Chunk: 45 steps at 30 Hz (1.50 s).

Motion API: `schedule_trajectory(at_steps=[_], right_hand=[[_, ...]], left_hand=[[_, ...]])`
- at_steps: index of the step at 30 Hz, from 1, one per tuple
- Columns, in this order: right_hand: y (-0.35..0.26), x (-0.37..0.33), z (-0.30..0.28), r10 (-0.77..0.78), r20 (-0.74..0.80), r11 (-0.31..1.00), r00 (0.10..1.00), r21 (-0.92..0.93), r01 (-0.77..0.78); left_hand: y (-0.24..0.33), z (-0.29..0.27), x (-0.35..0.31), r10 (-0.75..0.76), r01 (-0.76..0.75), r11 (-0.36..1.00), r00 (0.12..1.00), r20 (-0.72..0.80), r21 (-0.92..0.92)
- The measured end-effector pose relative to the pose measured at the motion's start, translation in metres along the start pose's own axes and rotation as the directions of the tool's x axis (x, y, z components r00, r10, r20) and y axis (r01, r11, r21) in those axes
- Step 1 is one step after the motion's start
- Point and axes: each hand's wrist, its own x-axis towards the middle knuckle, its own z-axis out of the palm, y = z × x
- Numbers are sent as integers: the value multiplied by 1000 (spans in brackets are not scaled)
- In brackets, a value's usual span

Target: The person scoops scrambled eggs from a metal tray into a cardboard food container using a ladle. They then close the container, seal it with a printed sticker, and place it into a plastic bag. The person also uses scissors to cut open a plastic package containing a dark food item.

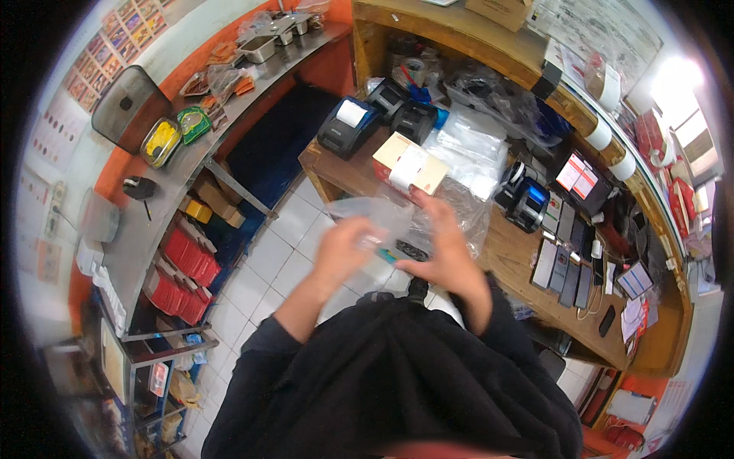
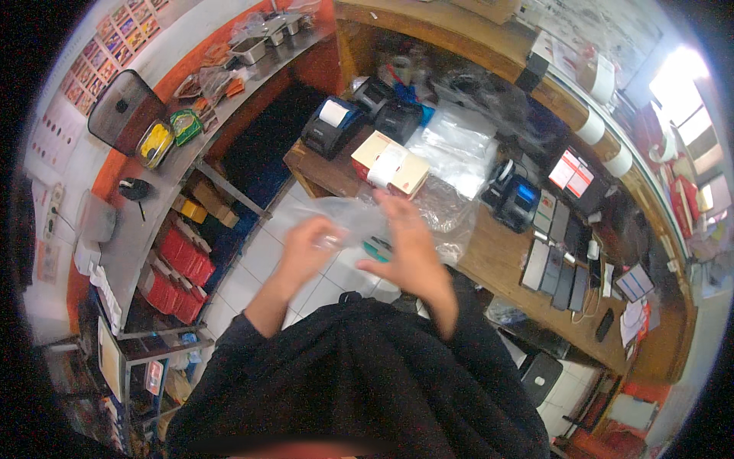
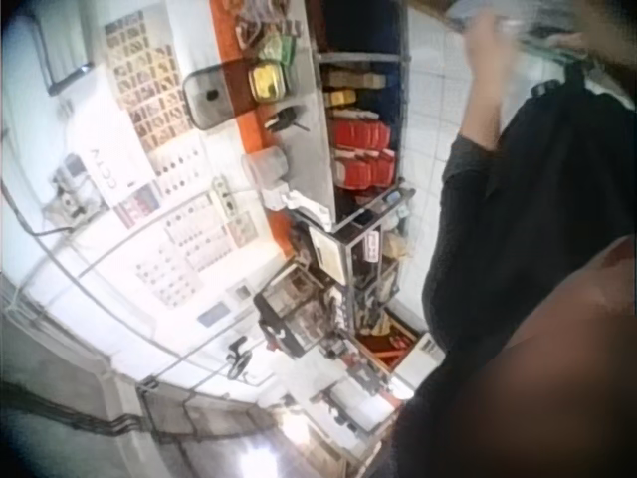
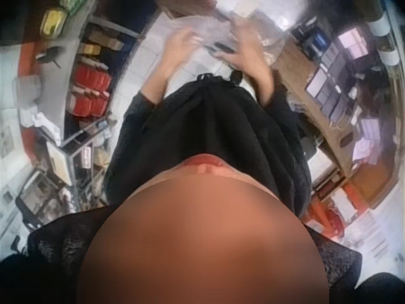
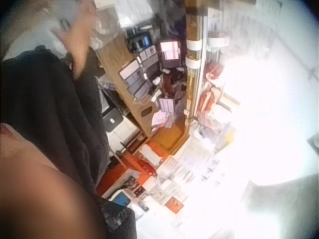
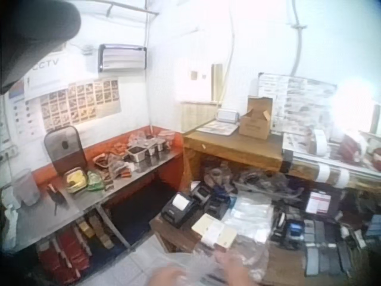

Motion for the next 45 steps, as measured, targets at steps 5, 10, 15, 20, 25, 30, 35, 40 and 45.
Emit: schedule_trajectory(at_steps=[5,10,15,20,25,30,35,40,45], right_hand=[[-8,0,29,461,-55,706,885,627,-329],[21,-23,25,-2,-96,990,995,-138,-11],[39,-22,-11,629,-313,677,712,671,-303],[17,-68,0,379,355,599,854,610,-519],[65,-76,-33,632,-395,774,667,366,-516],[37,-97,-78,503,199,448,841,772,-450],[98,-149,-107,578,-178,764,797,461,-451],[139,-161,-170,807,-133,431,576,798,-420],[169,-197,-241,409,384,199,828,848,-492]], left_hand=[[-2,-19,7,116,-45,850,988,-102,525],[-47,-39,0,-506,234,588,853,-127,-774],[-22,-14,-25,-307,272,933,943,127,236],[-72,7,-3,-526,321,416,848,62,-851],[-20,25,-36,-182,364,818,898,400,-446],[-66,78,-10,-324,378,678,924,205,-631],[-1,98,14,-299,832,244,553,778,-498],[24,155,40,256,753,281,539,803,-595],[9,212,59,186,802,-170,597,780,-573]])
